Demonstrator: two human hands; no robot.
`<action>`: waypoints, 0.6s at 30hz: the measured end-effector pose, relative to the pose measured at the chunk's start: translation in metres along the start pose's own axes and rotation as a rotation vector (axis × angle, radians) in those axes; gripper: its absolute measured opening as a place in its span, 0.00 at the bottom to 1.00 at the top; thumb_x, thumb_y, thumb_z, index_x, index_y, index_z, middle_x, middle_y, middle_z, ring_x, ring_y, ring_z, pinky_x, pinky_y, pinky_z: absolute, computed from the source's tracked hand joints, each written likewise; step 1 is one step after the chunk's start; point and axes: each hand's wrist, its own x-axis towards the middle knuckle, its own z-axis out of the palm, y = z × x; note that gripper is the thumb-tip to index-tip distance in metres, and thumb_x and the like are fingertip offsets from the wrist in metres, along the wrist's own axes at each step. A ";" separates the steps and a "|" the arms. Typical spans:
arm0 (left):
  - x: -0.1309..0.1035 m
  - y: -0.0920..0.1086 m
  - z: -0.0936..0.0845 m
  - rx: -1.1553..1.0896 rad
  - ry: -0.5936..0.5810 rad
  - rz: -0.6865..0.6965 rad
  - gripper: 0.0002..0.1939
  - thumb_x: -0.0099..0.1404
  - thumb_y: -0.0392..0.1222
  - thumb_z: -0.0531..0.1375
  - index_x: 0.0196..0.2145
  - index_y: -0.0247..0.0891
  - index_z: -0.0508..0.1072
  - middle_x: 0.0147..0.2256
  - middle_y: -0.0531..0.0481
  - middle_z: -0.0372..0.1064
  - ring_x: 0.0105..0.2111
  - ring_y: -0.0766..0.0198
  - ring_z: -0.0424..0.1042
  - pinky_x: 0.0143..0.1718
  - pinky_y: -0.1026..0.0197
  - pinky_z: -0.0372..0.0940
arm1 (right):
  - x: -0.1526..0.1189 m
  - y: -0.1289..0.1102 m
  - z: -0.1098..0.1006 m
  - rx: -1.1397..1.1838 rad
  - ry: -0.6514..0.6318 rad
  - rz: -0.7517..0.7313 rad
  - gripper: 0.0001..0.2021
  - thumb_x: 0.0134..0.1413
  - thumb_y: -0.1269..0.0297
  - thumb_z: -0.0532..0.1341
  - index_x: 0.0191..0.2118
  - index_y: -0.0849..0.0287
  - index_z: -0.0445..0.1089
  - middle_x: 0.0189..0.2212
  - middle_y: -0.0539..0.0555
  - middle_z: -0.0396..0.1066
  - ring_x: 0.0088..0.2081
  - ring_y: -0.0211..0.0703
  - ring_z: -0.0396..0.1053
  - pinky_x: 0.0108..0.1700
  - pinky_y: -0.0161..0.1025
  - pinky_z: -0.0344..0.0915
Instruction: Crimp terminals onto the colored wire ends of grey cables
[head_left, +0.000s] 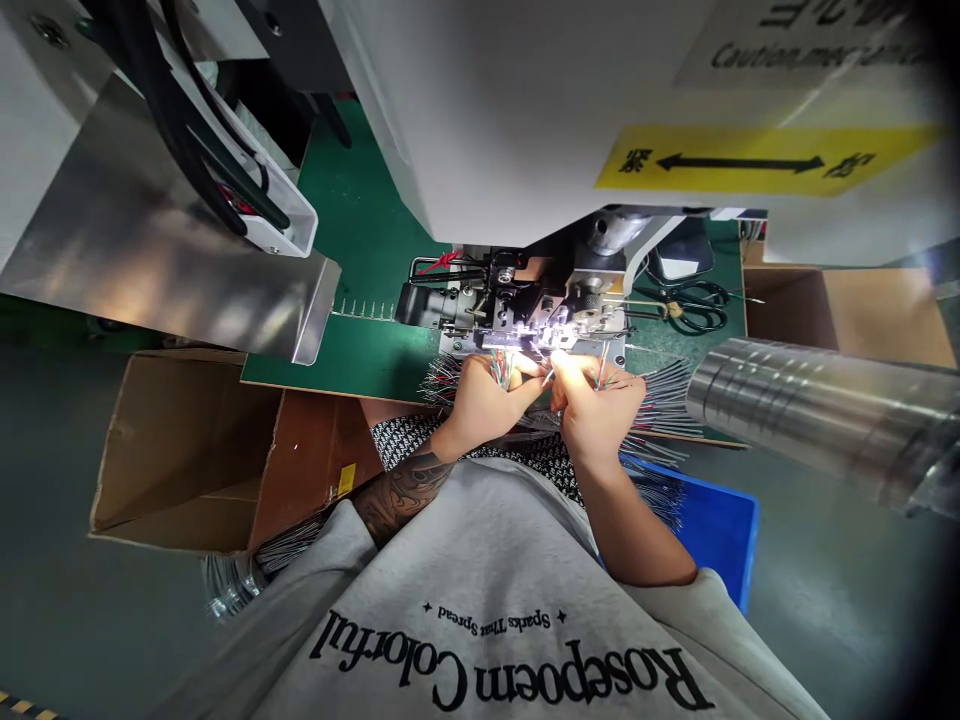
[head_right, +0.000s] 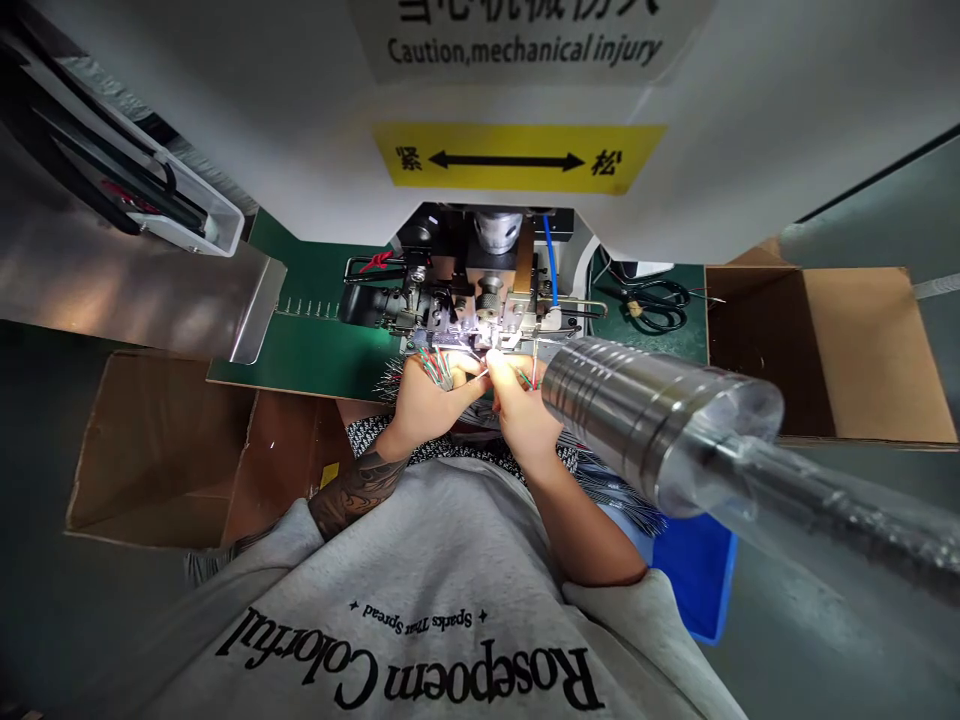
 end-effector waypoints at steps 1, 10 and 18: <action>0.000 0.000 0.000 -0.011 -0.004 -0.012 0.19 0.65 0.43 0.76 0.22 0.41 0.74 0.19 0.55 0.61 0.23 0.64 0.61 0.26 0.57 0.65 | 0.002 0.001 0.000 0.017 -0.002 0.001 0.25 0.64 0.54 0.71 0.19 0.50 0.65 0.14 0.44 0.60 0.18 0.38 0.54 0.23 0.42 0.58; -0.005 -0.001 -0.002 -0.068 0.048 0.008 0.15 0.63 0.46 0.77 0.25 0.42 0.78 0.18 0.56 0.63 0.21 0.66 0.61 0.27 0.58 0.65 | -0.002 -0.001 0.002 0.002 0.091 -0.112 0.17 0.60 0.62 0.69 0.20 0.52 0.70 0.14 0.43 0.64 0.17 0.36 0.56 0.22 0.39 0.57; -0.008 -0.004 -0.006 -0.069 0.043 0.078 0.13 0.66 0.46 0.74 0.28 0.41 0.80 0.18 0.56 0.66 0.22 0.66 0.63 0.29 0.57 0.67 | 0.001 0.006 0.000 0.121 0.065 -0.033 0.11 0.59 0.56 0.73 0.28 0.52 0.77 0.15 0.42 0.63 0.16 0.37 0.56 0.19 0.38 0.54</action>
